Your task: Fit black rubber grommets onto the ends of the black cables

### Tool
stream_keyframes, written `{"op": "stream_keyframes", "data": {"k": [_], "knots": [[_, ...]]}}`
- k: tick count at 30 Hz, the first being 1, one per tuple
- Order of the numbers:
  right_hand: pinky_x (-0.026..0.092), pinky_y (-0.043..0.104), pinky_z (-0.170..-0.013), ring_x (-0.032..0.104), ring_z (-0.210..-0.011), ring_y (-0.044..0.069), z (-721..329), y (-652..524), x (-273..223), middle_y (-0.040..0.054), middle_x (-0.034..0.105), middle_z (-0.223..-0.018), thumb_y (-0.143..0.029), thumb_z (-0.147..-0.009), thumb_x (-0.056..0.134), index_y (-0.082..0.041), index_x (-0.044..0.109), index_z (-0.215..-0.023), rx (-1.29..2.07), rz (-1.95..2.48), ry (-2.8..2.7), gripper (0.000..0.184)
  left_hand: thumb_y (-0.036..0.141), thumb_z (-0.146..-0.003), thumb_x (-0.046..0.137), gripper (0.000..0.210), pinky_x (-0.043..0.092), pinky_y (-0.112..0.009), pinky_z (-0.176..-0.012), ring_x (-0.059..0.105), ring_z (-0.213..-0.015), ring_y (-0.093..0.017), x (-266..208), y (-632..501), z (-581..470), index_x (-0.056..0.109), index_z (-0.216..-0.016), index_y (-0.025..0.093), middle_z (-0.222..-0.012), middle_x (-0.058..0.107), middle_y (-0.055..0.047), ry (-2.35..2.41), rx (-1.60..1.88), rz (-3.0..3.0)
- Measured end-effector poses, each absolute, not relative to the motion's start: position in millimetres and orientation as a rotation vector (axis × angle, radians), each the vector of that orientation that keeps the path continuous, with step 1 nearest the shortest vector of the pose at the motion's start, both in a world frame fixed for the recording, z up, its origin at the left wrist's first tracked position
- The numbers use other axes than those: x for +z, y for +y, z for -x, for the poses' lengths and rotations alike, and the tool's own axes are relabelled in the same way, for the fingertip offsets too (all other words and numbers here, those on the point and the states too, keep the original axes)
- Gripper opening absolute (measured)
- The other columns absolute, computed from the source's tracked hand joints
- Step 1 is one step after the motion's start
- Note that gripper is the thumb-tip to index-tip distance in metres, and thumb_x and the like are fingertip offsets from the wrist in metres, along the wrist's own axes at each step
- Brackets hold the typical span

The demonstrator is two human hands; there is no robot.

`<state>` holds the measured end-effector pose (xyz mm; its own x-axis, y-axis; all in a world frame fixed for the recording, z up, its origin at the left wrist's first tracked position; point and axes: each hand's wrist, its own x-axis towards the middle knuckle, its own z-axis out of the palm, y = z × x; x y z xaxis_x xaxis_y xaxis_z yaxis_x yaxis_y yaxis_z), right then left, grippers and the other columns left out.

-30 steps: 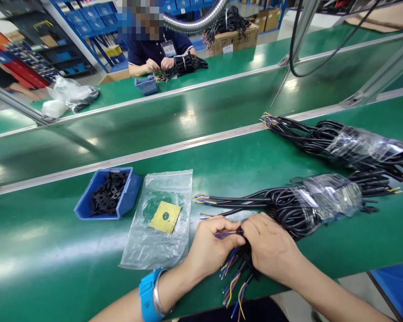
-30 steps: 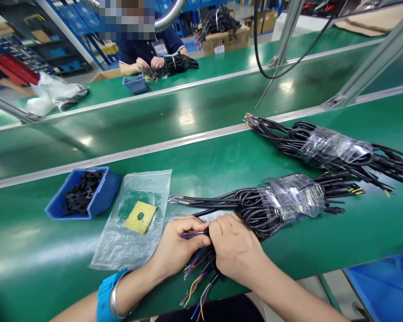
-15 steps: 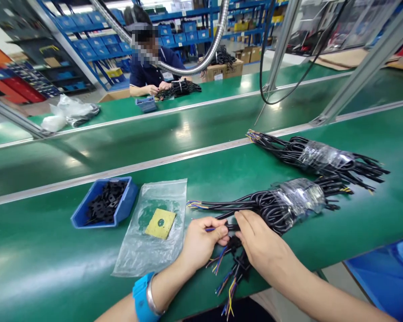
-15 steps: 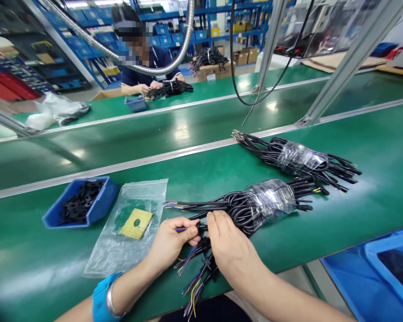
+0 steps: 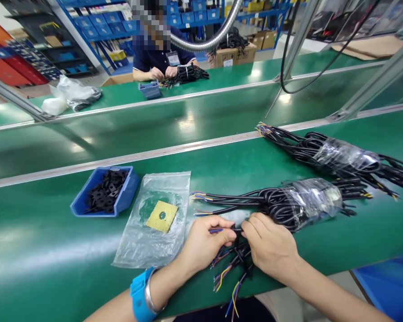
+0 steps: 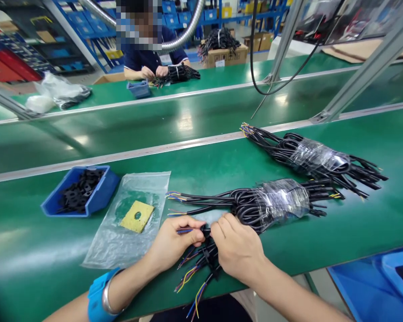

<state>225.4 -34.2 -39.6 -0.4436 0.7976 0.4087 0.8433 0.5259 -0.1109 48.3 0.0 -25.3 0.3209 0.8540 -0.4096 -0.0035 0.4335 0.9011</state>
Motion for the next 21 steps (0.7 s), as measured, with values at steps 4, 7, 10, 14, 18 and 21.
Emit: {"op": "stream_keyframes", "data": {"k": [4, 7, 10, 14, 18, 21], "knots": [[0.029, 0.031, -0.059, 0.04, -0.067, 0.019, -225.0, -32.5, -36.8, 0.0042, 0.044, -0.065, -0.009, -0.085, 0.037, -0.017, 0.054, -0.069, -0.131, 1.336, -2.399, 0.025, 0.021, -0.069, 0.072, 0.007, 0.048, -0.023, -0.056, 0.058, -0.054, -0.012, -26.5, -2.6, -49.1, 0.073, -0.074, 0.017, -0.064, 0.066, -0.001, 1.151, 0.65, -1.099], [0.028, 0.032, -0.06, 0.038, -0.066, 0.02, -224.4, -30.5, -34.3, 0.0042, 0.043, -0.064, -0.007, -0.081, 0.037, -0.018, 0.051, -0.065, -0.111, 1.326, -2.426, 0.024, 0.022, -0.07, 0.073, 0.005, 0.049, -0.025, -0.059, 0.06, -0.06, -0.015, -25.5, -3.3, -49.3, 0.074, -0.073, 0.019, -0.073, 0.069, -0.004, 1.17, 0.634, -1.203], [0.028, 0.033, -0.06, 0.036, -0.064, 0.019, -224.0, -28.7, -32.2, 0.0042, 0.043, -0.063, -0.004, -0.078, 0.036, -0.019, 0.049, -0.063, -0.099, 1.298, -2.445, 0.024, 0.024, -0.069, 0.074, 0.006, 0.05, -0.027, -0.062, 0.063, -0.064, -0.017, -26.4, -4.4, -48.8, 0.075, -0.073, 0.02, -0.075, 0.07, -0.005, 1.219, 0.648, -1.24], [0.029, 0.033, -0.06, 0.036, -0.063, 0.019, -221.9, -27.6, -31.8, 0.0042, 0.043, -0.062, -0.004, -0.076, 0.036, -0.019, 0.05, -0.063, -0.075, 1.27, -2.464, 0.025, 0.027, -0.068, 0.076, 0.01, 0.051, -0.028, -0.067, 0.065, -0.072, -0.02, -27.7, -5.8, -49.8, 0.076, -0.076, 0.021, -0.078, 0.071, -0.005, 1.24, 0.655, -1.268], [0.03, 0.033, -0.06, 0.037, -0.064, 0.02, -219.7, -29.2, -33.7, 0.0049, 0.046, -0.063, -0.006, -0.079, 0.035, -0.018, 0.053, -0.066, -0.071, 1.24, -2.476, 0.026, 0.022, -0.07, 0.074, 0.006, 0.052, -0.026, -0.065, 0.065, -0.071, -0.018, -26.1, -4.8, -53.3, 0.075, -0.075, 0.02, -0.077, 0.072, -0.004, 1.208, 0.643, -1.283], [0.03, 0.033, -0.06, 0.037, -0.064, 0.02, -220.0, -31.2, -35.5, 0.005, 0.046, -0.063, -0.006, -0.082, 0.034, -0.018, 0.053, -0.066, -0.096, 1.244, -2.475, 0.028, 0.021, -0.068, 0.074, 0.007, 0.052, -0.025, -0.061, 0.064, -0.065, -0.016, -25.1, -3.1, -53.8, 0.075, -0.075, 0.019, -0.077, 0.071, -0.004, 1.168, 0.623, -1.179]]}}
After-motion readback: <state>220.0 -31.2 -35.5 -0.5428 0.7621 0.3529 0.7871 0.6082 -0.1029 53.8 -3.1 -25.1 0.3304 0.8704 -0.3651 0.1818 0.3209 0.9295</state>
